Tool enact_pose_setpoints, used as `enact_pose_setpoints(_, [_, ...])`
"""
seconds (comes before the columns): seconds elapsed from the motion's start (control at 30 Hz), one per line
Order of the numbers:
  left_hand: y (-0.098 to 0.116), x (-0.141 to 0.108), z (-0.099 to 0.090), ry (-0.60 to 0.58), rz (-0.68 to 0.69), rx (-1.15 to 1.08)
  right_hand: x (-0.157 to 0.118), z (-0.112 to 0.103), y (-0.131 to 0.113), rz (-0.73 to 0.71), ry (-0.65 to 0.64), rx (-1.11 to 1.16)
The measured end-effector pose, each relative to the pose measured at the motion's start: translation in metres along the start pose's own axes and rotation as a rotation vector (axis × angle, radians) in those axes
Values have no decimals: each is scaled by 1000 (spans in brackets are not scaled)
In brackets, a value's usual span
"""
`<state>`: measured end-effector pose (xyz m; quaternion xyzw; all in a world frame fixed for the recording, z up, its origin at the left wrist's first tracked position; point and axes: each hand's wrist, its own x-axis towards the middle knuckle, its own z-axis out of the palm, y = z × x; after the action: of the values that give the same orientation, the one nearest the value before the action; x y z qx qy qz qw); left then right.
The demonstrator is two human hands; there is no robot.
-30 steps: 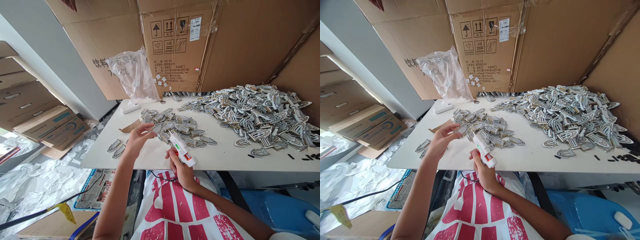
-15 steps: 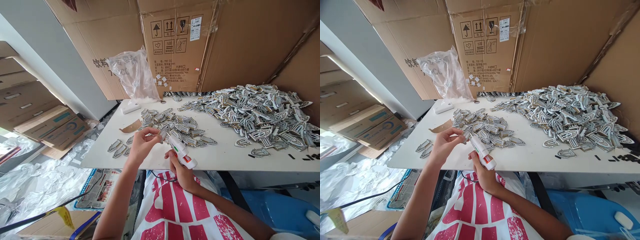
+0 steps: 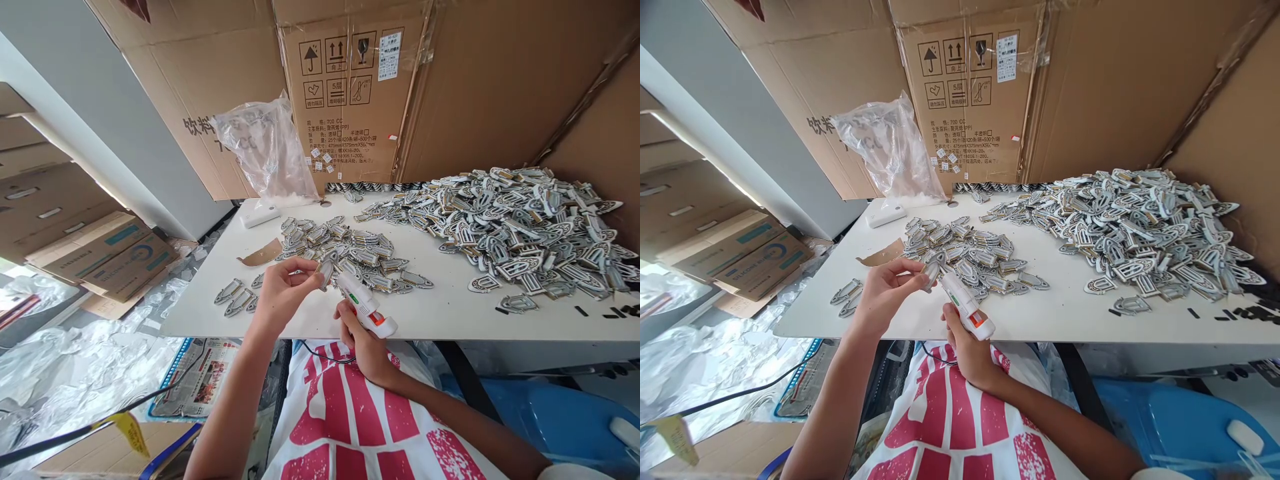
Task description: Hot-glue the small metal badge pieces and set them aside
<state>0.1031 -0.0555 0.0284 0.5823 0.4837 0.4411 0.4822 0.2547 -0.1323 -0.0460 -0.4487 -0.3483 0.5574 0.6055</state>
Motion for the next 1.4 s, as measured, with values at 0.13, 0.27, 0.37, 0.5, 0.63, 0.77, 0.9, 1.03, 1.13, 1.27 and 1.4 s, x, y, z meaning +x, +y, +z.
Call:
enact_pose_setpoints(0.13, [2, -1, 0, 1, 1, -5, -1, 0, 0, -10, -7, 1])
enact_pose_setpoints(0.27, [4, -3, 1, 3, 6, 1, 0, 0, 1, -9, 7, 5])
enact_pose_setpoints(0.37, [5, -4, 2, 17, -2, 2, 1, 0, 3, -4, 15, 6])
enact_pose_setpoints(0.5, [3, -4, 3, 43, 37, 45, 2, -1, 6, -12, 19, -11])
enact_pose_setpoints(0.63, [1, -6, 5, 126, 165, 187, 3, -3, 8, -25, 9, -81])
enact_pose_setpoints(0.77, [2, -8, 8, 187, 402, 367, 3, -4, 5, -21, -13, -103])
enact_pose_setpoints(0.9, [0, -6, 4, 173, 674, 560, 3, -3, 3, -23, -32, -112])
enact_pose_setpoints(1.03, [-3, -2, -1, 170, 746, 665, 4, -3, 4, 21, -71, -81])
enact_pose_setpoints(1.13, [-5, 0, -2, 163, 707, 622, 5, -3, 5, 39, -76, -58])
enact_pose_setpoints(1.27, [-11, 6, -1, 164, 511, 430, 4, -2, 9, 21, -43, -23])
enact_pose_setpoints(1.4, [-18, 16, -5, 167, 263, 101, 2, -3, 11, -12, -51, 14])
